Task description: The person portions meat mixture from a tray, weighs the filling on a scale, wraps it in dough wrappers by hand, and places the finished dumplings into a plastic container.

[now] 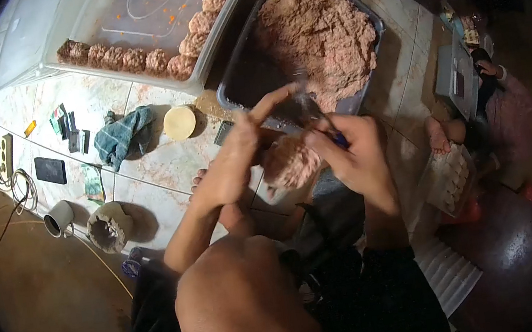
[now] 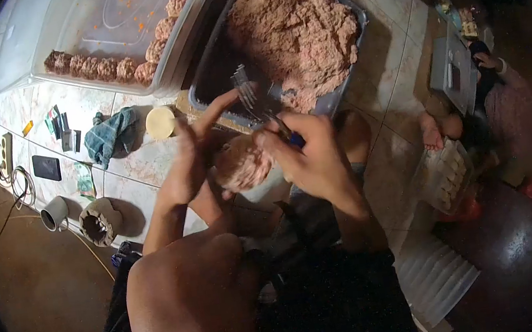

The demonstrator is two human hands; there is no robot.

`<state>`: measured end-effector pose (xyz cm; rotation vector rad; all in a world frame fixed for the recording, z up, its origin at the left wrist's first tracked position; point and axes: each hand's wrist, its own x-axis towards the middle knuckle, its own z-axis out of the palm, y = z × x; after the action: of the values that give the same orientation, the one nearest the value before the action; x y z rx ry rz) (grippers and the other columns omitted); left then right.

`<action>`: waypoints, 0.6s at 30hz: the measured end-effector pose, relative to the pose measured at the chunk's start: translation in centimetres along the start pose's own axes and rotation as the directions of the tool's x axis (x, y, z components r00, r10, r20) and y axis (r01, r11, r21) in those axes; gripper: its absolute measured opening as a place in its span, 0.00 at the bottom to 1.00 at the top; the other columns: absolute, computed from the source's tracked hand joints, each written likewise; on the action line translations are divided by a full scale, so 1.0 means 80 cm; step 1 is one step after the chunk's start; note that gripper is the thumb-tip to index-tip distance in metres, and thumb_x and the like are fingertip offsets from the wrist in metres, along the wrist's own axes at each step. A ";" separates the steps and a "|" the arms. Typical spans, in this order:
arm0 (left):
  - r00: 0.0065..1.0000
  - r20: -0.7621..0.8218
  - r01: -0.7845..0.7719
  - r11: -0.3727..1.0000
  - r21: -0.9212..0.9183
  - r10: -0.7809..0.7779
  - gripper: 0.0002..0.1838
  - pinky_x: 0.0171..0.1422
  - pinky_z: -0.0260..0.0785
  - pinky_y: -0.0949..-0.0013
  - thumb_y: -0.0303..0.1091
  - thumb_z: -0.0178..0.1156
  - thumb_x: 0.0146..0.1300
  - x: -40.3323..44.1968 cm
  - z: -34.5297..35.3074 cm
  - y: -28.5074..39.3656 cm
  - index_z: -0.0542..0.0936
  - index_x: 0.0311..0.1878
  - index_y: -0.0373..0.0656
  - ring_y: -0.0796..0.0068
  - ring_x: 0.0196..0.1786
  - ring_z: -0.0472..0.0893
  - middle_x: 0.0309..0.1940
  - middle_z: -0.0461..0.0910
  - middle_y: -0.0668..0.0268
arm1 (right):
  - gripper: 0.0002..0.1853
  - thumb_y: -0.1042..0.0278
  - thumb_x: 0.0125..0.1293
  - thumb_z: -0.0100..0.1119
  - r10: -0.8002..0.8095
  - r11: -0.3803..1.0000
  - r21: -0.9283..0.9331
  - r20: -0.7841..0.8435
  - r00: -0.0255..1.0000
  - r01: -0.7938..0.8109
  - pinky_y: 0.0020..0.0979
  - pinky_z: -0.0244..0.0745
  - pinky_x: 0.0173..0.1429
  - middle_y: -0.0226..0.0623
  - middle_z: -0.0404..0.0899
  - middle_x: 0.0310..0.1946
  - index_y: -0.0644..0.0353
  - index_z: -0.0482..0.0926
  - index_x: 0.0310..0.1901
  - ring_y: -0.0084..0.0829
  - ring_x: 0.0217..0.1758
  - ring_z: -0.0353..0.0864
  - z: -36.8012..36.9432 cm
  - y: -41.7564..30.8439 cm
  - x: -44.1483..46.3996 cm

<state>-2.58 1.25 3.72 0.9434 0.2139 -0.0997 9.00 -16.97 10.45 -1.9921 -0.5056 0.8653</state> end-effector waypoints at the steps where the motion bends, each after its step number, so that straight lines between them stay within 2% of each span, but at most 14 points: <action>1: 0.999 -0.007 -0.051 0.996 -0.071 0.051 0.45 0.65 0.75 0.65 0.70 0.30 0.85 0.000 -0.015 0.000 0.71 0.78 0.37 0.71 0.59 0.84 0.58 0.84 0.56 | 0.11 0.66 0.76 0.71 -0.037 0.994 0.100 -0.062 0.997 0.043 0.22 0.69 0.34 0.28 0.82 0.27 0.67 0.89 0.42 0.11 0.31 0.74 -0.002 -0.016 -0.009; 3: 0.947 -0.258 -0.180 0.982 0.061 0.190 0.22 0.54 0.76 0.71 0.51 0.61 0.83 0.020 -0.012 0.005 0.82 0.59 0.39 0.82 0.49 0.84 0.43 0.88 0.68 | 0.12 0.64 0.79 0.69 -0.065 0.966 0.235 -0.183 0.981 0.108 0.21 0.70 0.38 0.25 0.83 0.30 0.67 0.89 0.44 0.12 0.34 0.75 0.006 -0.032 -0.017; 4: 0.933 -0.167 -0.285 0.937 0.201 0.319 0.14 0.54 0.74 0.73 0.31 0.76 0.68 0.032 -0.011 -0.005 0.81 0.49 0.38 0.84 0.47 0.81 0.41 0.85 0.70 | 0.12 0.64 0.79 0.69 -0.039 0.970 0.227 -0.200 0.979 0.085 0.22 0.71 0.40 0.26 0.83 0.31 0.68 0.88 0.45 0.14 0.35 0.76 0.011 -0.029 -0.010; 6: 0.903 -0.142 -0.370 0.902 0.221 0.405 0.16 0.50 0.72 0.74 0.27 0.79 0.60 0.050 -0.011 -0.022 0.79 0.44 0.39 0.84 0.42 0.77 0.36 0.80 0.73 | 0.13 0.63 0.81 0.67 0.006 0.979 0.201 -0.218 0.976 0.039 0.24 0.73 0.43 0.29 0.85 0.34 0.69 0.88 0.46 0.16 0.37 0.78 0.023 -0.016 0.011; 7: 0.894 -0.121 -0.392 0.885 0.251 0.430 0.17 0.47 0.71 0.74 0.25 0.80 0.56 0.060 -0.012 -0.025 0.78 0.41 0.39 0.83 0.40 0.74 0.34 0.77 0.74 | 0.14 0.63 0.82 0.64 -0.144 0.981 0.068 -0.369 0.918 0.181 0.28 0.75 0.45 0.33 0.86 0.36 0.68 0.86 0.51 0.20 0.38 0.79 0.028 -0.011 0.015; 8: 0.875 -0.160 -0.397 0.867 0.302 0.456 0.18 0.46 0.71 0.73 0.26 0.81 0.55 0.064 -0.018 -0.025 0.78 0.41 0.39 0.83 0.39 0.74 0.33 0.77 0.73 | 0.14 0.63 0.84 0.61 -0.286 0.957 -0.101 -0.502 0.816 0.274 0.31 0.78 0.46 0.37 0.87 0.38 0.68 0.84 0.55 0.24 0.38 0.81 0.034 -0.005 0.018; 10: 0.839 -0.242 -0.375 0.839 0.394 0.488 0.19 0.44 0.71 0.71 0.28 0.82 0.54 0.060 -0.022 -0.016 0.79 0.42 0.39 0.83 0.37 0.74 0.33 0.78 0.72 | 0.13 0.65 0.85 0.59 -0.408 0.903 -0.388 -0.634 0.658 0.185 0.31 0.76 0.43 0.38 0.86 0.37 0.68 0.82 0.56 0.22 0.37 0.80 0.035 0.042 0.017; 11: 0.832 -0.175 -0.364 0.757 0.543 0.526 0.21 0.43 0.73 0.68 0.31 0.83 0.53 0.058 -0.028 -0.013 0.80 0.44 0.39 0.82 0.36 0.76 0.33 0.81 0.66 | 0.15 0.66 0.86 0.57 -0.193 0.980 -0.083 -0.592 0.782 0.178 0.23 0.73 0.46 0.26 0.78 0.38 0.69 0.83 0.61 0.18 0.40 0.74 0.043 0.049 0.005; 12: 0.805 -0.155 -0.378 0.697 0.610 0.573 0.22 0.43 0.74 0.67 0.32 0.83 0.53 0.058 -0.025 -0.005 0.80 0.45 0.39 0.80 0.36 0.78 0.33 0.82 0.64 | 0.13 0.70 0.84 0.57 -0.121 0.982 0.063 -0.521 0.845 0.180 0.25 0.75 0.49 0.27 0.82 0.41 0.68 0.84 0.60 0.19 0.42 0.77 0.050 0.060 0.003; 13: 0.778 -0.132 -0.386 0.633 0.671 0.614 0.22 0.44 0.75 0.67 0.32 0.83 0.53 0.055 -0.017 0.007 0.80 0.46 0.39 0.79 0.36 0.79 0.33 0.83 0.63 | 0.12 0.71 0.84 0.57 -0.132 0.973 0.113 -0.448 0.884 0.203 0.26 0.76 0.49 0.28 0.83 0.43 0.68 0.84 0.59 0.19 0.42 0.77 0.055 0.072 0.002; 14: 0.752 -0.108 -0.386 0.568 0.727 0.650 0.23 0.44 0.76 0.66 0.33 0.83 0.53 0.051 -0.011 0.012 0.81 0.47 0.39 0.77 0.36 0.81 0.34 0.84 0.61 | 0.11 0.74 0.81 0.57 -0.148 0.968 0.130 -0.390 0.909 0.213 0.27 0.77 0.48 0.31 0.85 0.44 0.69 0.85 0.56 0.21 0.42 0.79 0.056 0.079 -0.001; 15: 0.813 -0.114 -0.385 0.673 0.632 0.571 0.26 0.47 0.77 0.66 0.33 0.84 0.52 0.049 -0.012 0.010 0.81 0.51 0.38 0.72 0.38 0.84 0.35 0.86 0.59 | 0.10 0.76 0.79 0.58 -0.163 0.964 0.149 -0.330 0.930 0.221 0.28 0.78 0.47 0.33 0.88 0.45 0.69 0.86 0.54 0.23 0.41 0.81 0.058 0.079 -0.001; 18: 0.912 -0.087 -0.302 0.797 0.523 0.402 0.28 0.48 0.77 0.66 0.33 0.84 0.51 0.043 -0.009 0.014 0.81 0.52 0.37 0.72 0.38 0.84 0.36 0.86 0.59 | 0.08 0.77 0.77 0.59 -0.374 0.927 -0.120 -0.215 0.902 0.356 0.31 0.77 0.42 0.40 0.87 0.38 0.70 0.88 0.48 0.29 0.36 0.82 0.045 0.063 -0.004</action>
<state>0.86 2.49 3.42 1.5044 0.1899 0.3035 6.21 -17.86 4.95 -1.9494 -0.7546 0.3759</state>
